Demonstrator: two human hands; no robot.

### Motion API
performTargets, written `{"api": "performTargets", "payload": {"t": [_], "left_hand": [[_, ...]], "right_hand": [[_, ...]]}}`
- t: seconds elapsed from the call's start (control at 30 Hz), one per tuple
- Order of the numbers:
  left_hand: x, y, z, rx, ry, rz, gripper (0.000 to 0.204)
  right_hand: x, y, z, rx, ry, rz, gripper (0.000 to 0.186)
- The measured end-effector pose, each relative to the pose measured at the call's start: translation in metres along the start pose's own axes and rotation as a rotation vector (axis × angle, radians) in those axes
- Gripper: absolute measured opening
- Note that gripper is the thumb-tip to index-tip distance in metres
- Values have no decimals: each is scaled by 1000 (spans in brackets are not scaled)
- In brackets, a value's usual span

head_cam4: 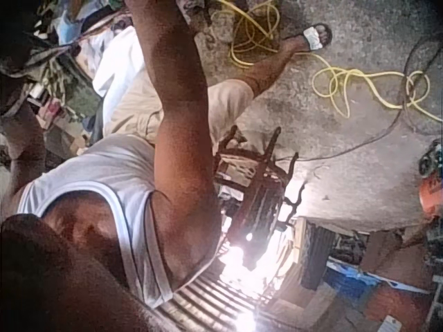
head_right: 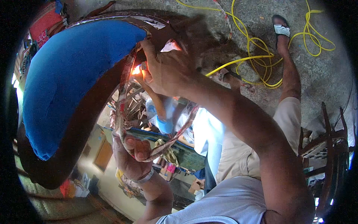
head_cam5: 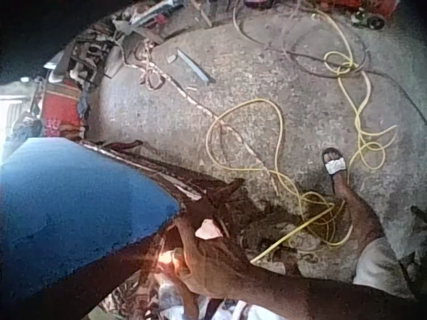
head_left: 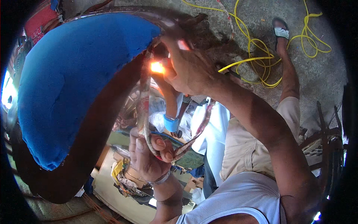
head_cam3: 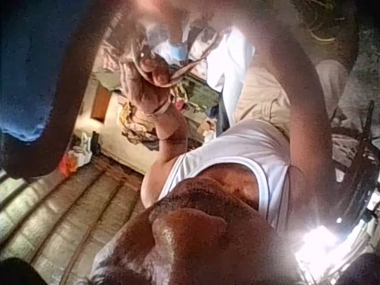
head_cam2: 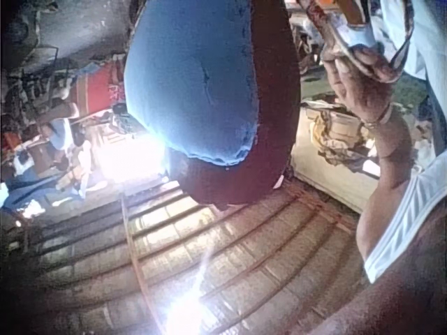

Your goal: Applying and securing fabric/trim to a wooden chair frame using a staple gun and heat source.

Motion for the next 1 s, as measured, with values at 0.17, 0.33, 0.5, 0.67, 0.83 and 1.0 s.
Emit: {"api": "performTargets", "payload": {"t": [0.17,0.33,0.5,0.67,0.83,1.0], "left_hand": [[3,1,1,-62,37,-83,44],[12,42,15,-405,-130,-344,38],[16,47,20,-398,-132,-309,39],[15,45,19,-414,-141,-291,39],[13,42,19,-418,-111,-277,40],[11,23,13,-352,-87,-221,38]], "right_hand": [[-6,-10,4,-73,10,21,75],[-10,-14,10,-61,-84,134,68],[-10,-13,9,-101,-39,168,73],[1,-16,16,-129,13,103,78],[-9,-14,10,-155,-15,163,79],[-3,-7,13,-135,49,174,82]]}}
Point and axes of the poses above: each hand's wrist, its own z-axis towards the middle knuckle, its own y-axis out of the palm, x = y × z, the point moved 5 cm from there along z, towards the middle knuckle, and after that the axes turned 3 degrees about -y, right-handed, at the moved point
